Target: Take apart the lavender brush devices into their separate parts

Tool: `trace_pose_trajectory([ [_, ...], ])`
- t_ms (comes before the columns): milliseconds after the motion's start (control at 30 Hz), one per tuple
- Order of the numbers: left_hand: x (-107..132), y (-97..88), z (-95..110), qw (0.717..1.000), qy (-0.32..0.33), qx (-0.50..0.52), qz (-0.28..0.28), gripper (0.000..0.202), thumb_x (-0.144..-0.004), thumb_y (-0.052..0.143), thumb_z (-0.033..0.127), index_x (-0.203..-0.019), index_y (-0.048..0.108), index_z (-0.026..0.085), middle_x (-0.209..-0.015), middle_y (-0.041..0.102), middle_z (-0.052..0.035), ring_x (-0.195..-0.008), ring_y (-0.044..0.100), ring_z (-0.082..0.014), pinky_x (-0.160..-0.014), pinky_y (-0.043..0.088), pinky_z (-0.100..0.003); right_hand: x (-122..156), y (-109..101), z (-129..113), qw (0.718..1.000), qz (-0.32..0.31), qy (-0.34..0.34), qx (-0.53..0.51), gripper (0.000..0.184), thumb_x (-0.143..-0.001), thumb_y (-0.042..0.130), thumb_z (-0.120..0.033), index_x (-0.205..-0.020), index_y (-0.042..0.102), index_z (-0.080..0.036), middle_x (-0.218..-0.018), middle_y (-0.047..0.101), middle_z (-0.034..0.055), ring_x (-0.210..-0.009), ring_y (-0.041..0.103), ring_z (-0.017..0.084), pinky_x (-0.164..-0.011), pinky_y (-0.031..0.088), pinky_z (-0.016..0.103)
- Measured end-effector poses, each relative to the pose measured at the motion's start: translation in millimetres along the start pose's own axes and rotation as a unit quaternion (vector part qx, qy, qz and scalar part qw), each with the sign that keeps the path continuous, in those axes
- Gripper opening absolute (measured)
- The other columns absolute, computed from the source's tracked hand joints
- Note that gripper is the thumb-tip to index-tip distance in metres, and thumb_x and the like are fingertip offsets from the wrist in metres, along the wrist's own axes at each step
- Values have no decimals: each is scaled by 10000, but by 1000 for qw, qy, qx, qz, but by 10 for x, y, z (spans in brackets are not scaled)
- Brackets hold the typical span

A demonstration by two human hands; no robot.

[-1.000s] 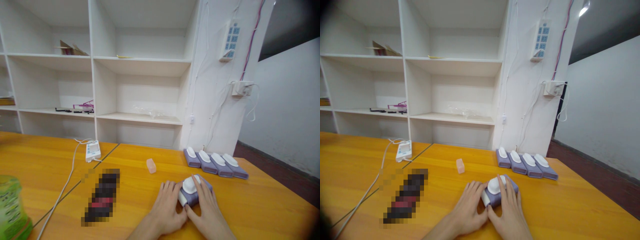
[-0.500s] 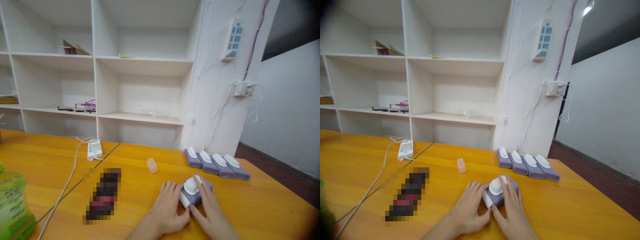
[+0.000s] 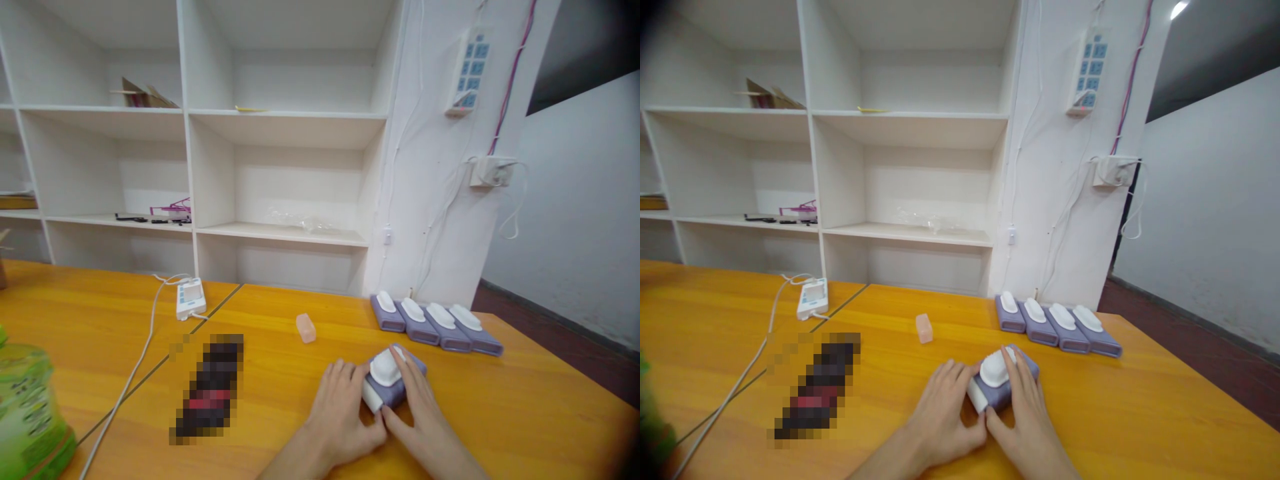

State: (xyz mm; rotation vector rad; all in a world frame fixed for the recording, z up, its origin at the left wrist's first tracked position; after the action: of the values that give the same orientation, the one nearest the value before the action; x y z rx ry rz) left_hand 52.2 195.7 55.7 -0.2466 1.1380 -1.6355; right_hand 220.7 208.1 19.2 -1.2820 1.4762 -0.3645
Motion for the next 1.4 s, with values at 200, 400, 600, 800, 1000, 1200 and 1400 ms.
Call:
trace_pose_trajectory([
  [200, -1, 7, 65, 1000, -11, -14, 3, 674, -796, 672, 458, -1409, 574, 196, -1296, 644, -159, -1189, 548, -394, -1134, 360, -546, -30, 49, -49, 999, 26, 44, -2, 827, -868, 550, -305, -1598, 175, -204, -1682, 264, 160, -1586, 228, 333, -1278, 246, 577],
  [400, -4, 0, 106, 1000, -15, -23, 2, 640, -790, 647, 414, -1380, 584, 175, -1265, 651, -156, -1168, 553, -383, -1145, 343, -549, -38, 64, -90, 997, 53, 58, 1, 761, -890, 530, -350, -1568, 223, -190, -1650, 305, 182, -1560, 275, 363, -1253, 282, 600],
  [600, -28, -8, 79, 1000, -5, -20, 1, 653, -773, 662, 444, -1367, 589, 183, -1284, 650, -153, -1176, 553, -384, -1140, 359, -541, -26, 57, -117, 996, 70, 57, 3, 740, -911, 521, -399, -1558, 232, -183, -1638, 300, 193, -1550, 279, 375, -1252, 280, 607],
  [800, -34, -8, 39, 1000, 5, -13, 6, 626, -782, 662, 470, -1342, 594, 198, -1267, 653, -138, -1176, 552, -372, -1140, 369, -533, -19, 71, -133, 995, 75, 63, 3, 730, -913, 508, -399, -1557, 239, -187, -1633, 312, 181, -1541, 298, 372, -1248, 298, 599],
  [1000, -21, -14, 26, 1000, 6, -7, 13, 661, -802, 655, 471, -1408, 546, 231, -1304, 642, -115, -1186, 546, -357, -1131, 391, -514, -20, 45, -85, 996, 70, 57, -2, 751, -895, 518, -393, -1562, 237, -189, -1641, 331, 166, -1553, 299, 348, -1257, 300, 568],
  [1200, -9, -28, 30, 1000, 9, -7, 12, 692, -833, 652, 482, -1451, 518, 199, -1359, 612, -138, -1234, 518, -381, -1167, 341, -564, 8, 3, -84, 996, 65, 66, 7, 778, -903, 528, -400, -1590, 193, -253, -1665, 333, 135, -1554, 308, 363, -1229, 322, 606],
  [1400, -17, -114, -14, 999, 37, 4, -12, 669, -824, 686, 434, -1439, 536, 218, -1318, 638, -110, -1211, 558, -327, -1132, 416, -463, 43, 15, -98, 996, 53, 64, 15, 836, -879, 546, -352, -1609, 147, -266, -1703, 270, 129, -1576, 255, 381, -1231, 283, 648],
])
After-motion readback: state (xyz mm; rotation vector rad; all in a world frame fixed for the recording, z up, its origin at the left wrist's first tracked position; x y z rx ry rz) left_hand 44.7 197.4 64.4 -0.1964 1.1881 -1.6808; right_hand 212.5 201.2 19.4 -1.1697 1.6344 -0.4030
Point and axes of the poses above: each hand's wrist, its own x-axis away from the middle knuckle, its own y-axis out of the palm, z = x × y, the point moved 7 cm from there along -x, towards the middle knuckle
